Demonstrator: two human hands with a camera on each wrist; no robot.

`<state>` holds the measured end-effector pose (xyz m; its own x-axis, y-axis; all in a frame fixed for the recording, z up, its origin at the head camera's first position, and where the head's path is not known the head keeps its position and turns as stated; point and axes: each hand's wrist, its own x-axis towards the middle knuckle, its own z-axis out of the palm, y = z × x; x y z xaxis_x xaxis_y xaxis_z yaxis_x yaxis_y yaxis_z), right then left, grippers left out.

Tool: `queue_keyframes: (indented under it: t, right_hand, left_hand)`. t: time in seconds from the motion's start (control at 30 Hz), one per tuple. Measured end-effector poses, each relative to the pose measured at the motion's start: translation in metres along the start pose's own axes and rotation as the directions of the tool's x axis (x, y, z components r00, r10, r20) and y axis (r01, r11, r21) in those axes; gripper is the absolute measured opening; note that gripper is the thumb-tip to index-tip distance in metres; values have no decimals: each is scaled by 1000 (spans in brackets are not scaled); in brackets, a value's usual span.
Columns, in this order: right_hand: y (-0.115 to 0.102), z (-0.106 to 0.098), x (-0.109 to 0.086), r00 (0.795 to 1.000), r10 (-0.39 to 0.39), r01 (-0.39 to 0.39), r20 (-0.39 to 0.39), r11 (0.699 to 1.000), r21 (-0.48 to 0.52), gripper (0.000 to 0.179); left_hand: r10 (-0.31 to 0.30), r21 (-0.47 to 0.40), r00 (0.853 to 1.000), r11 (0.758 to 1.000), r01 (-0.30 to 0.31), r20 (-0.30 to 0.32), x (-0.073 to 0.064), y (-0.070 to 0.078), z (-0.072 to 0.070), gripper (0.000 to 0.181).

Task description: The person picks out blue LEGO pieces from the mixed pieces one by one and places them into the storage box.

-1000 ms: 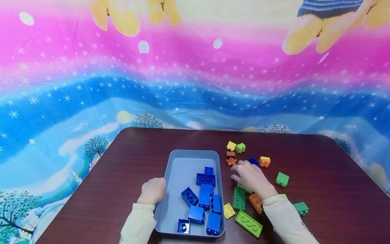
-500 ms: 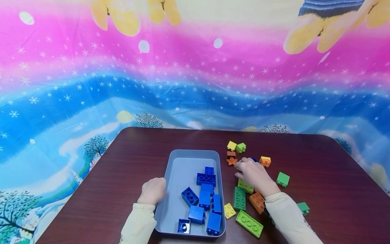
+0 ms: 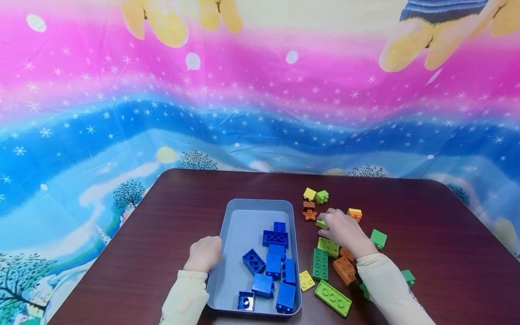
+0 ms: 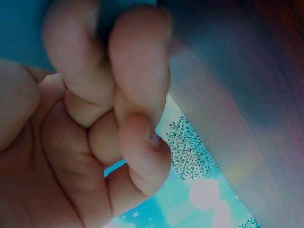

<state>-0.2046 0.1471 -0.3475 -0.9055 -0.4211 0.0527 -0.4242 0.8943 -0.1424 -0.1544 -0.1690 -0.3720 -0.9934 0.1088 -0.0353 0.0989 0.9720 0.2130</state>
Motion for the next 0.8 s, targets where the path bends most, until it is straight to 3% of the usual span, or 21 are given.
queue_keyframes:
  t: [0.5, 0.8]
  right_hand:
    - [20, -8, -2, 997, 62, -64, 51, 997, 47, 37]
    - [32, -8, 5, 999, 26, -26, 48, 1000, -2, 36]
  left_hand:
    - [1, 5, 1000, 1000, -1, 2, 1, -1, 2, 27]
    - [-1, -6, 1000, 1000, 1, -9, 1, -1, 1, 26]
